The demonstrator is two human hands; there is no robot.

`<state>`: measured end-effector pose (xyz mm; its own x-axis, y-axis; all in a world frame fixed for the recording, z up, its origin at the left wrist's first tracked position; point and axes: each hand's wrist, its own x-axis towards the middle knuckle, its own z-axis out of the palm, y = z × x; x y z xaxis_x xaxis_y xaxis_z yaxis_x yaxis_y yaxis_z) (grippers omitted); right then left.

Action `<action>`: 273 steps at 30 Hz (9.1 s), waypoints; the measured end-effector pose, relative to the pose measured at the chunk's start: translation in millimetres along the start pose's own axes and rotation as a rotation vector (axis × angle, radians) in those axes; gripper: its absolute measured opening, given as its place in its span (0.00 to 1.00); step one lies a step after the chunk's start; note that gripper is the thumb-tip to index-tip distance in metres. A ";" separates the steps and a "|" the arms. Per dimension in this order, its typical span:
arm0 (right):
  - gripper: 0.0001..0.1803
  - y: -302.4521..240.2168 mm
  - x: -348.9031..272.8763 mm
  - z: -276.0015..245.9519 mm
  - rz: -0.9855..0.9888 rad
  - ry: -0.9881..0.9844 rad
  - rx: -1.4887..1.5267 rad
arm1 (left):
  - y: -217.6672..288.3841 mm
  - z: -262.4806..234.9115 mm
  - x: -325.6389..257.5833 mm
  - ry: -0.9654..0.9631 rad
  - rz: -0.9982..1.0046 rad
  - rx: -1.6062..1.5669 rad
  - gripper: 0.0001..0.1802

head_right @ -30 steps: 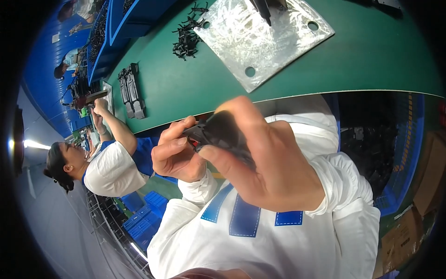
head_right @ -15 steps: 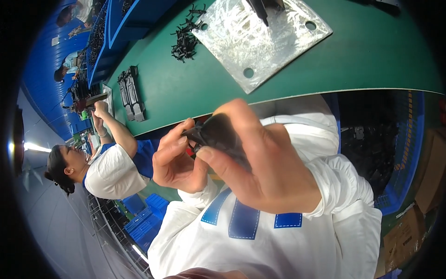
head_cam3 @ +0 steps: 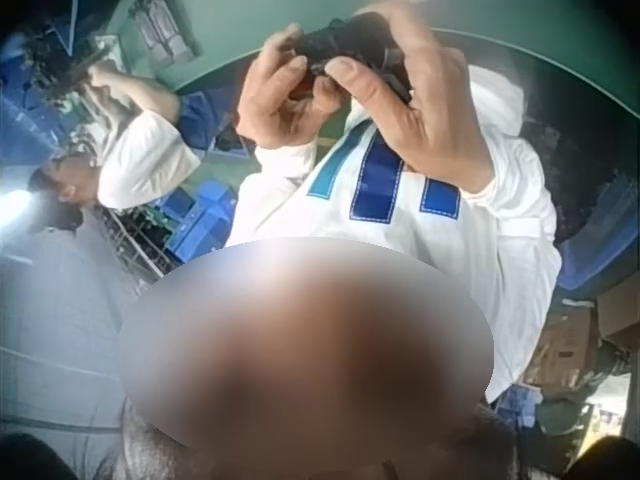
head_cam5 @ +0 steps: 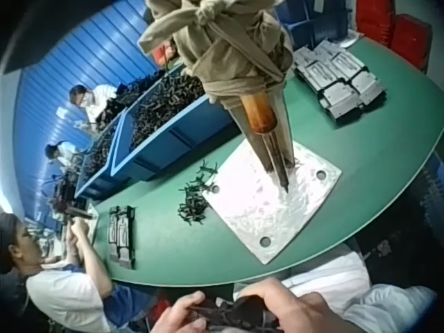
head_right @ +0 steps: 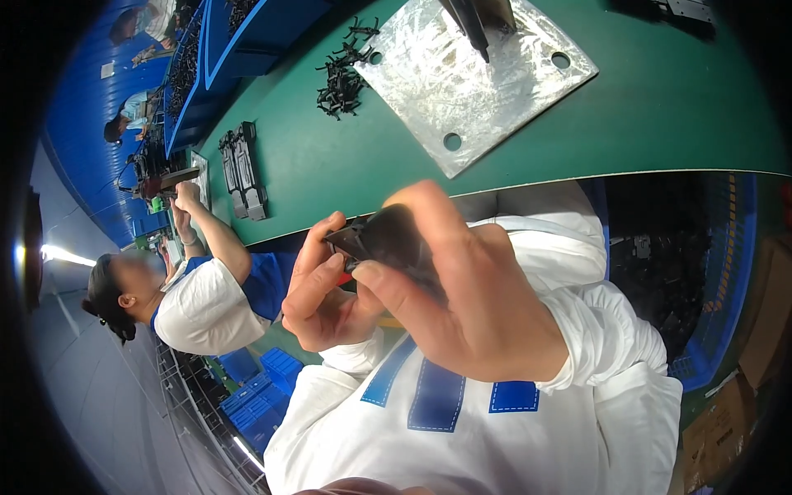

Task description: Assemble a toy car by attaching plastic wheels to the chassis and using a pneumatic screwdriver to secure components.

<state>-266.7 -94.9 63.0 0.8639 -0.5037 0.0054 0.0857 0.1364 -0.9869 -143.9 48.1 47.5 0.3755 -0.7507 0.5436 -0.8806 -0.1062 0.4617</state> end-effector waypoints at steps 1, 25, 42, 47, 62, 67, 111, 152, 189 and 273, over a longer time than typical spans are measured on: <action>0.18 0.3 0.6 -0.2 -0.007 0.001 0.010 | -1.8 2.9 -1.9 0.034 0.002 -0.033 0.22; 0.18 9.0 -0.7 -0.3 -0.071 0.054 0.061 | -15.9 2.4 -5.6 0.161 0.054 -0.234 0.27; 0.17 19.6 5.6 -1.5 0.070 -0.051 0.066 | -15.0 -25.8 21.0 -0.056 0.388 0.042 0.24; 0.19 29.1 5.0 1.7 0.066 -0.083 0.123 | -12.8 -23.7 25.7 -0.035 0.351 0.055 0.21; 0.12 9.6 4.3 1.5 0.073 -0.040 0.252 | -11.9 -18.8 14.1 0.002 0.177 -0.064 0.21; 0.14 8.2 2.2 1.7 -0.042 -0.006 0.192 | -7.6 -17.3 8.4 0.046 0.174 -0.050 0.18; 0.21 10.0 -8.1 -8.0 -0.248 -0.024 -0.058 | -7.4 -12.9 10.0 0.056 0.198 -0.099 0.22; 0.13 36.8 13.1 -20.6 -0.193 -0.149 0.179 | -4.5 -8.9 13.6 -0.139 -0.608 -0.971 0.11; 0.21 66.9 8.1 13.2 -0.749 0.207 -0.677 | 6.8 4.9 0.8 0.135 -0.608 -0.927 0.09; 0.29 34.6 36.2 -70.3 0.632 0.111 1.536 | -25.7 94.7 68.5 -0.062 -0.707 -0.902 0.23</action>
<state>-267.4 -168.4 17.7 0.9189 -0.0910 -0.3838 0.1938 0.9517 0.2382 -122.9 -62.4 6.6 0.6671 -0.7425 -0.0613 0.0584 -0.0299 0.9978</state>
